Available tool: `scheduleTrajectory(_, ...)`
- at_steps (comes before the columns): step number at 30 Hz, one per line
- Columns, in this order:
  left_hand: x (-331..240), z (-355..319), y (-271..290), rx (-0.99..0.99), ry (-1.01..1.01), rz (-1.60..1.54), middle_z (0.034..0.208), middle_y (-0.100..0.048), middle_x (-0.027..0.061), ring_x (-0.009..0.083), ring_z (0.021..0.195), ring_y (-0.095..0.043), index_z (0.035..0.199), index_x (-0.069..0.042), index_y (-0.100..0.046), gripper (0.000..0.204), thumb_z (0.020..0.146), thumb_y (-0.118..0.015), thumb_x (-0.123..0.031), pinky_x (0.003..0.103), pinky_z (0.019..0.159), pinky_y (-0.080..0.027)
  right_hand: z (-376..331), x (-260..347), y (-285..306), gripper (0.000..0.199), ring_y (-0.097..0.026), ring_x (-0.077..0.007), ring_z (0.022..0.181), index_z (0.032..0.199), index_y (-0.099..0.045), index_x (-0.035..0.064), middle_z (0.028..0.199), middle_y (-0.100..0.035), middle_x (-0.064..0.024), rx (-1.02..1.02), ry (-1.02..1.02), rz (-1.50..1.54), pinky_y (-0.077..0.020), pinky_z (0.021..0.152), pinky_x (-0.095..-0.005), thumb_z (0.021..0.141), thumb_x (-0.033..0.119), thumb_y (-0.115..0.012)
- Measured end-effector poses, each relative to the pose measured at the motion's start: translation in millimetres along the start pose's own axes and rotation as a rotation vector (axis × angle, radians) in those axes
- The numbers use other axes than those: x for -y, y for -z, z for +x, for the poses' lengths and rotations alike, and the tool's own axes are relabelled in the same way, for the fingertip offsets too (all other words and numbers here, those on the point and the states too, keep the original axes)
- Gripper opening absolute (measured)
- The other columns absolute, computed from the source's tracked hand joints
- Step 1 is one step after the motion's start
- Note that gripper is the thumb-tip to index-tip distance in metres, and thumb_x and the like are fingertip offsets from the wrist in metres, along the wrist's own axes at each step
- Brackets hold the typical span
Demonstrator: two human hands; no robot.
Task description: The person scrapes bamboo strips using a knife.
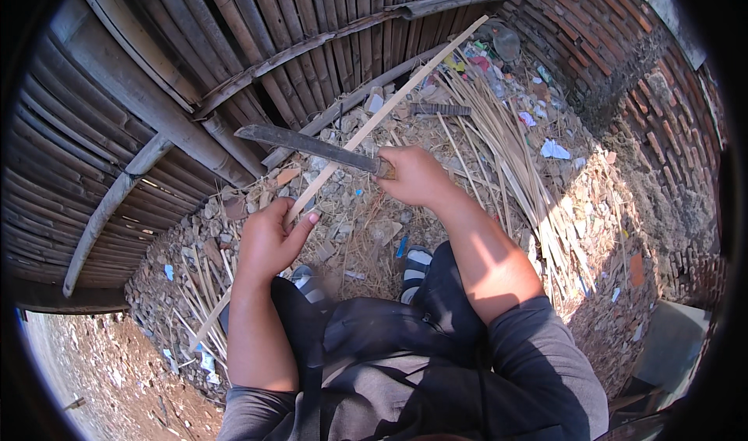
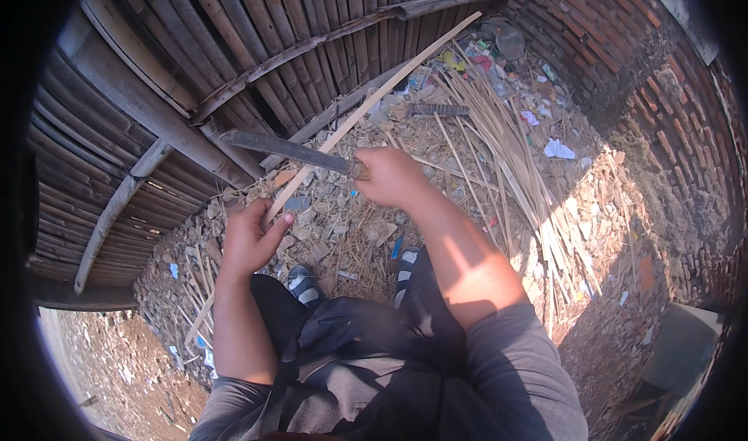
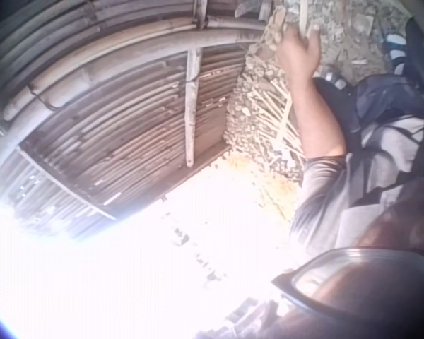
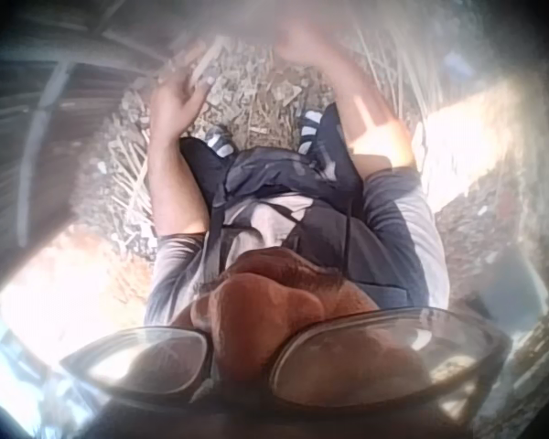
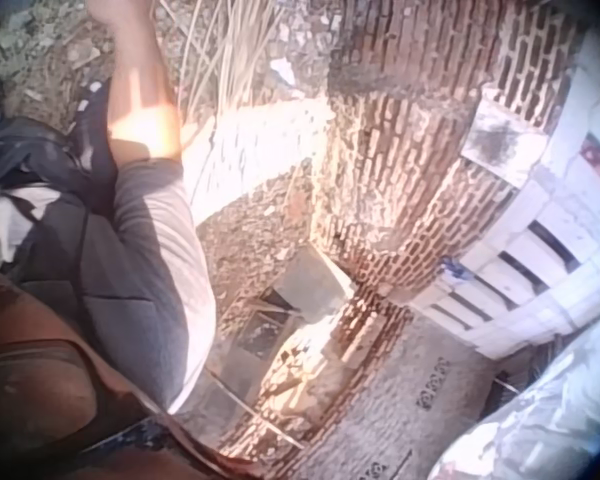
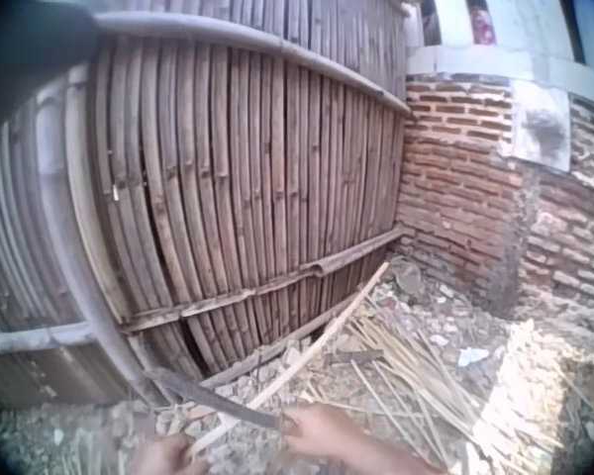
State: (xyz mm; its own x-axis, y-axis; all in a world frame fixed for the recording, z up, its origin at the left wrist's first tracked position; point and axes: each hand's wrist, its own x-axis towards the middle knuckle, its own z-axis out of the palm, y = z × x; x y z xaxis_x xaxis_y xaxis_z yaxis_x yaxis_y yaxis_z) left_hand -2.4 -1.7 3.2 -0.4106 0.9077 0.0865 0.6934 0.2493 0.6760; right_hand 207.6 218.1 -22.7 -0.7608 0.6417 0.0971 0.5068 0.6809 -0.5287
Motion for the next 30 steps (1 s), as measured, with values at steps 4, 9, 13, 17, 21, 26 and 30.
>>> scheduleTrajectory(4,0,1,0,0.012,-0.018,0.025,0.062,-0.063,0.0144,0.0331,0.059,-0.066,0.101,-0.001,-0.073,0.042,0.089,-0.08,-0.04,0.042,0.059,-0.051,-3,4,0,0.034,-0.069,-0.0435,0.091,0.108,-0.072,0.0096,0.093,-0.072,-0.0212,0.039,0.048,-0.029,-0.0554,0.08,-0.0513,0.08,0.029,-0.079)
scheduleTrajectory(9,-1,0,0,0.013,-0.023,0.011,0.063,-0.063,0.0129,0.0273,0.059,-0.064,0.101,0.0,-0.072,0.039,0.088,-0.081,-0.036,0.04,0.059,-0.049,-3,-8,7,0.033,-0.069,-0.0435,0.088,0.105,-0.072,0.0075,0.089,-0.071,-0.0226,-0.036,0.005,0.025,-0.0541,0.078,-0.0493,0.082,0.028,-0.08)
scheduleTrajectory(13,-1,0,1,0.018,-0.005,0.012,0.065,-0.063,0.0116,0.0217,0.058,-0.061,0.102,0.001,-0.071,0.037,0.088,-0.082,-0.032,0.037,0.059,-0.048,-1,-9,20,0.036,-0.069,-0.0435,0.091,0.11,-0.072,0.0075,0.094,-0.072,-0.0234,-0.045,-0.097,0.079,-0.0546,0.08,-0.0498,0.083,0.03,-0.08)
scheduleTrajectory(17,-2,1,2,0.029,-0.016,0.041,0.065,-0.063,0.0121,0.0224,0.059,-0.062,0.103,0.001,-0.071,0.039,0.088,-0.082,-0.033,0.037,0.06,-0.049,2,-18,10,0.039,-0.069,-0.0447,0.095,0.112,-0.072,0.0073,0.098,-0.072,-0.0245,-0.038,-0.072,0.065,-0.0555,0.083,-0.0513,0.083,0.032,-0.079)
scheduleTrajectory(21,-1,0,1,0.017,-0.001,0.023,0.064,-0.063,0.014,0.029,0.059,-0.064,0.102,0.001,-0.071,0.042,0.089,-0.08,-0.038,0.041,0.06,-0.05,2,-14,-3,0.035,-0.07,-0.0435,0.089,0.109,-0.073,0.0048,0.09,-0.07,-0.0249,-0.067,-0.027,0.075,-0.0541,0.08,-0.0482,0.083,0.027,-0.081)
scheduleTrajectory(26,-2,1,2,0.03,-0.009,0.029,0.062,-0.063,0.0157,0.0351,0.06,-0.067,0.1,0.0,-0.072,0.043,0.09,-0.079,-0.041,0.044,0.06,-0.051,1,-5,-2,0.038,-0.07,-0.0433,0.093,0.11,-0.072,0.0087,0.094,-0.072,-0.0215,0.053,0.041,0.02,-0.0561,0.082,-0.0511,0.081,0.032,-0.079)
scheduleTrajectory(30,-1,0,1,0.053,0.006,0.032,0.064,-0.062,0.0119,0.0238,0.058,-0.061,0.103,0.001,-0.071,0.041,0.088,-0.081,-0.036,0.039,0.06,-0.048,-1,1,3,0.037,-0.07,-0.0427,0.092,0.109,-0.072,0.0095,0.094,-0.073,-0.0206,0.074,-0.031,0.018,-0.056,0.082,-0.0509,0.081,0.031,-0.08)
